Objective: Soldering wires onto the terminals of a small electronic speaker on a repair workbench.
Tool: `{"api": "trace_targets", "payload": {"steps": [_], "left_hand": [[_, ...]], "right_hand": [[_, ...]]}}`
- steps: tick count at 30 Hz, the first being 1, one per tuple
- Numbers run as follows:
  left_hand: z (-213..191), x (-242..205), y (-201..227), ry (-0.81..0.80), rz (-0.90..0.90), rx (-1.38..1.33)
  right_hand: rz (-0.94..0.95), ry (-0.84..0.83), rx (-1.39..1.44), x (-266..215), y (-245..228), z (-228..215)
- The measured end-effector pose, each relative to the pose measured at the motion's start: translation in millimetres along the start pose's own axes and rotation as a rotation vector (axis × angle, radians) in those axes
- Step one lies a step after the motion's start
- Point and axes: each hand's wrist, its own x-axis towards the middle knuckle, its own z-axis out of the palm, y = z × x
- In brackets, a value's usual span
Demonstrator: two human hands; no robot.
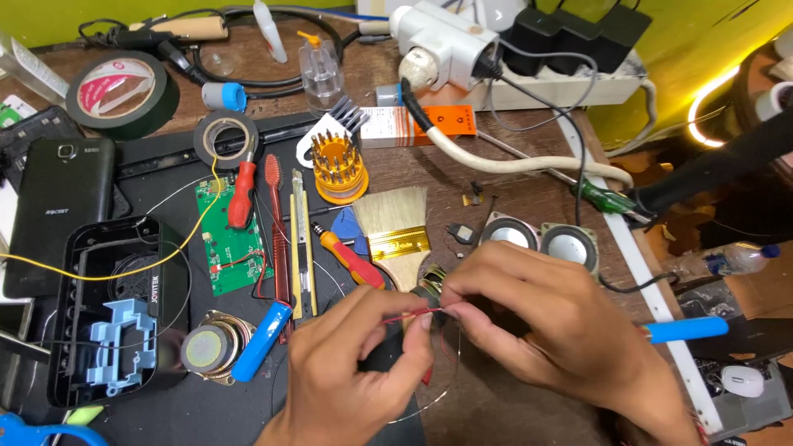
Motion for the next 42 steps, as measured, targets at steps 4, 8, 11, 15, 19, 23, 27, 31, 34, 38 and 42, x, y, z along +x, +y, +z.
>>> {"api": "trace_targets", "payload": {"steps": [4, 8, 11, 15, 19, 23, 27, 31, 34, 38, 42], "left_hand": [[1, -3, -7, 0.042, -0.006, 0.000], [3, -4, -9, 0.044, 0.030, -0.023], [3, -6, -13, 0.041, 0.104, -0.011], [4, -8, -13, 0.022, 0.156, -0.015], [8, -11, -13, 0.001, 0.216, -0.032], [9, -15, -10, 0.032, 0.229, -0.082], [8, -21, -12, 0.003, 0.240, -0.065], [10, -24, -19, -0.001, 0.270, -0.063], [11, -25, -22, -0.002, 0.277, -0.059], [10, -25, -23, -0.004, 0.277, -0.043], [9, -27, -22, -0.010, 0.288, -0.059]], "right_hand": [[0.053, 0.010, -0.025, -1, -1, -1], [0.140, 0.119, 0.001, 2, -8, 4], [0.206, 0.285, -0.022, -1, -19, 10], [0.504, 0.526, 0.107, -30, -29, 15], [0.581, 0.649, 0.132, -58, -33, 22], [0.696, 0.819, 0.184, -80, -26, 28], [0.751, 0.886, 0.076, -98, -27, 25], [0.873, 0.953, -0.049, -117, -31, 18], [1.014, 0.943, -0.143, -130, -33, 12], [1.191, 0.898, -0.157, -140, -27, 6], [1.303, 0.818, -0.176, -135, -27, 3]]}}
